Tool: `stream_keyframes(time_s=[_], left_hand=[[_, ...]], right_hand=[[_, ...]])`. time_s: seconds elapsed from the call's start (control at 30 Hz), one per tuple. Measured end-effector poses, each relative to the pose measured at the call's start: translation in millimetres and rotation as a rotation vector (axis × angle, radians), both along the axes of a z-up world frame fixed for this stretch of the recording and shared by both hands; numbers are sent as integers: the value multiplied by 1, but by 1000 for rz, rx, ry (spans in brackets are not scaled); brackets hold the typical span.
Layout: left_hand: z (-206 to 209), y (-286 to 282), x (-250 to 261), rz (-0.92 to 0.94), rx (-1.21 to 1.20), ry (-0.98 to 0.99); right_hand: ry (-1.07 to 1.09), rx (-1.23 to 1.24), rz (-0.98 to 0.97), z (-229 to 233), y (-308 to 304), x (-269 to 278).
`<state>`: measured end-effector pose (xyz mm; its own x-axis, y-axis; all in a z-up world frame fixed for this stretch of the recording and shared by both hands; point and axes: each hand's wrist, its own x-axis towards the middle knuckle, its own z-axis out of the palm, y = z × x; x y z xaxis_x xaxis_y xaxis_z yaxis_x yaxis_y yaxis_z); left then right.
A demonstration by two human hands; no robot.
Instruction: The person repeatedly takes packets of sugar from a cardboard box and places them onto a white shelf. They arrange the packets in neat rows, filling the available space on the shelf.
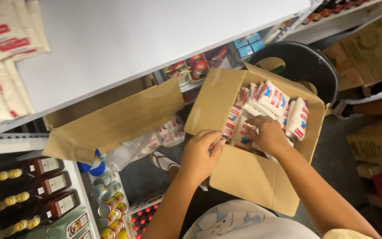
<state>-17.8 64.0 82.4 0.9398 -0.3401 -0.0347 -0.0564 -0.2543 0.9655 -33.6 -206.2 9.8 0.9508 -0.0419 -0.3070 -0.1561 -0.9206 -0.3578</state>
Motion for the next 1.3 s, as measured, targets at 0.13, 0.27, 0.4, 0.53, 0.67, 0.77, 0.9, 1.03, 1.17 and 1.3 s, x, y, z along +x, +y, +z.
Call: stream_keyframes(time_s=[0.13, 0.27, 0.4, 0.53, 0.67, 0.77, 0.9, 1.03, 1.17, 1.3], left_hand=[[-40, -39, 0, -90, -63, 90], [-75, -75, 7, -103, -63, 266], [-135, -107, 4, -147, -154, 527], [-174, -139, 18, -119, -280, 837], [-182, -183, 40, 4, -379, 967], [-186, -218, 59, 104, -276, 811], [-204, -244, 80, 70, 229, 443], [-192, -252, 83, 50, 438, 243], [-163, -261, 77, 77, 487, 190], [-170, -276, 69, 56, 396, 274]], right_hand=[[132, -354, 47, -24, -14, -16], [454, -364, -146, -9, -13, -14], [215, -290, -51, -76, -51, -54], [13, -129, -95, -74, -70, -69], [-204, 154, -190, -81, -91, -86], [-236, 465, -519, -85, -93, -98], [-273, 875, -994, -93, -100, -106], [-306, 936, -985, -79, -104, -103], [-344, 604, -927, -60, -102, -92], [-476, 318, -652, -51, -106, -74]])
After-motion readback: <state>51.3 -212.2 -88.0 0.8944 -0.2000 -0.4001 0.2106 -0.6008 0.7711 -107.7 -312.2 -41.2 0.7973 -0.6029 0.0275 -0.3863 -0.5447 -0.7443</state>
